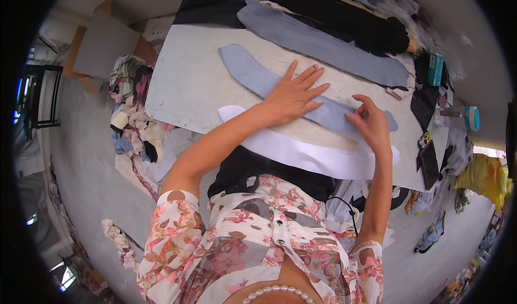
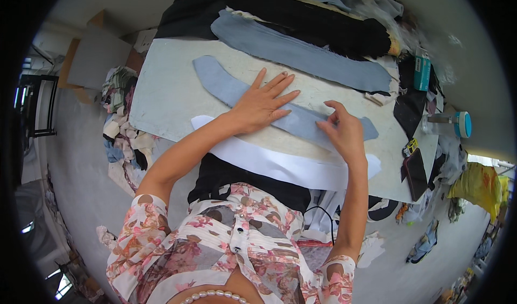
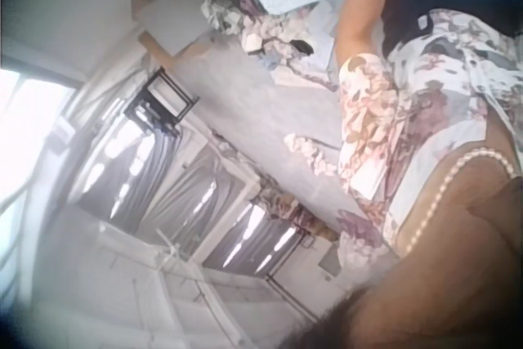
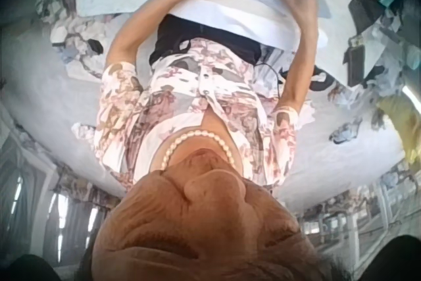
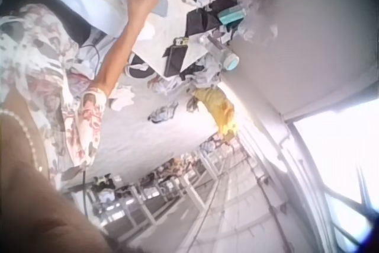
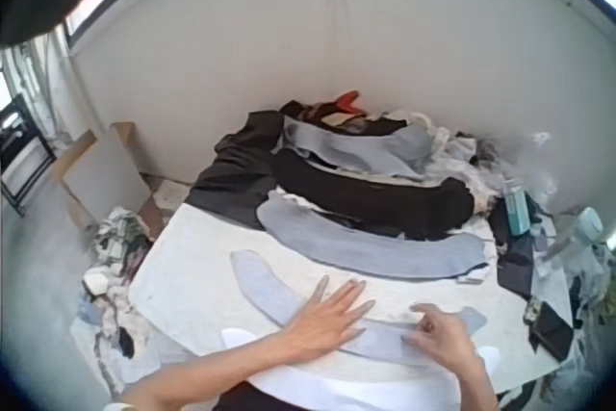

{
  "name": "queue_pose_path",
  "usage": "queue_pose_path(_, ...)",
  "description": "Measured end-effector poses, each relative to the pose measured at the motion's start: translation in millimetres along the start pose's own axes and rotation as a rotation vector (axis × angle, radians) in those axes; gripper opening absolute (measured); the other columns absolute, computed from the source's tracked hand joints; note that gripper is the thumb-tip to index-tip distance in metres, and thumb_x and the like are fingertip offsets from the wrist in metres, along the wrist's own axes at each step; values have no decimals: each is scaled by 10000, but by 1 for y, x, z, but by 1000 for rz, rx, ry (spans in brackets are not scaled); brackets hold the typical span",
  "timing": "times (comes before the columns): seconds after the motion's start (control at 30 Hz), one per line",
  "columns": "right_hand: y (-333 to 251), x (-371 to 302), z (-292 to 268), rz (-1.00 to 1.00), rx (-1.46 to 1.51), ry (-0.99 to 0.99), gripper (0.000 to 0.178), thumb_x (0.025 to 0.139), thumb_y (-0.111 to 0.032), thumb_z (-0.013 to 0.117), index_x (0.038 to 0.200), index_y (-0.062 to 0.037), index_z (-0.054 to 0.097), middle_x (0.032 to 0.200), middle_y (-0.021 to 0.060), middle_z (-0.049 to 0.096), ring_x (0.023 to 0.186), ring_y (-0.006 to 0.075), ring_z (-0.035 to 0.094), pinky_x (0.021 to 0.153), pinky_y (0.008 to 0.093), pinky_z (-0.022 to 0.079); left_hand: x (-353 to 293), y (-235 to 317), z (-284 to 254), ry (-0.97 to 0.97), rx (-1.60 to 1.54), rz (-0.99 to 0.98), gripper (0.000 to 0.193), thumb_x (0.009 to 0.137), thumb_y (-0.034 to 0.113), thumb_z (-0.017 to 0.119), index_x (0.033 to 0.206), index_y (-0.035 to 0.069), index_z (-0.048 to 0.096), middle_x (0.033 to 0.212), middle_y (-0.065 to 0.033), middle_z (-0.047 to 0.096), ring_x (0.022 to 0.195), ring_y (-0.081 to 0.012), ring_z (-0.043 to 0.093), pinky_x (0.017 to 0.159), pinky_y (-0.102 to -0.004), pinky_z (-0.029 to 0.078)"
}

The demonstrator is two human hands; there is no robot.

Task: The person repeatedly folds a light blue fabric piece on a white worktable. They smooth the fabric with both hands, fold it in half lengthwise, and repeat the folding motion several times. The workspace contains scattered fabric scraps and a white paper pattern underneath the fabric.

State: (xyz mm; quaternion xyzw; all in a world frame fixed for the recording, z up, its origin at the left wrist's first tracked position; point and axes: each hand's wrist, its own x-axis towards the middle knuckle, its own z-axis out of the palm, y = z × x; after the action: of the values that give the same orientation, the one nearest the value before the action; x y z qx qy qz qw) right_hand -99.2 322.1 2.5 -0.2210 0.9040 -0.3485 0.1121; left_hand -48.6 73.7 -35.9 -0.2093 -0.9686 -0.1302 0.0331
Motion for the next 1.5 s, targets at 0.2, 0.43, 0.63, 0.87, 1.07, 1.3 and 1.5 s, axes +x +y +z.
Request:
queue_pose_path(0.2,11,-9,-23,33,37,28,452,745,-83,738,1178,-107,613,733,56,590,659,188,564,625,313,440,-2,-5,-6,-43,-10,2,552,988,404,392,1485,166,351,1585,-97,202,1474,-222,134,1198,-497,15)
queue_pose_path(0.43,18,-9,-11,33,-60,98,480,739,-93,753,1193,-117,598,741,63,606,675,226,591,638,343,462,-3,-5,-7,-40,22,7,554,985,394,415,1487,169,346,1583,-101,204,1471,-225,147,1198,-496,27)
queue_pose_path(0.63,15,-7,-11,39,-88,85,492,734,-69,747,1201,-110,598,721,52,589,661,202,565,635,324,454,14,28,-10,-24,27,46,586,978,437,424,1492,170,331,1579,-114,210,1473,-228,147,1189,-528,31)
queue_pose_path(0.87,28,-9,-24,72,-73,31,502,720,-114,761,1198,-100,606,772,70,641,707,226,623,659,337,483,39,52,19,-47,-37,158,626,969,478,426,1491,146,326,1578,-108,214,1476,-223,136,1195,-515,21)
queue_pose_path(1.07,68,-30,-55,218,215,147,475,731,-33,731,1190,-78,621,783,6,576,644,99,519,615,258,451,37,50,19,-33,-68,169,596,983,473,401,1491,169,331,1578,-107,216,1475,-231,137,1196,-512,20)
queue_pose_path(1.3,73,-36,-38,217,94,315,492,766,-10,713,1236,-96,597,753,6,565,588,84,495,590,236,442,36,50,15,-76,-33,165,579,986,480,388,1489,198,341,1574,-109,222,1472,-232,147,1198,-510,30)
queue_pose_path(1.5,66,-38,-37,185,-50,340,495,777,-50,716,1248,-110,574,771,26,595,596,116,542,596,261,468,35,51,16,-55,-24,171,589,982,505,380,1489,209,339,1575,-101,221,1472,-229,148,1203,-508,39)
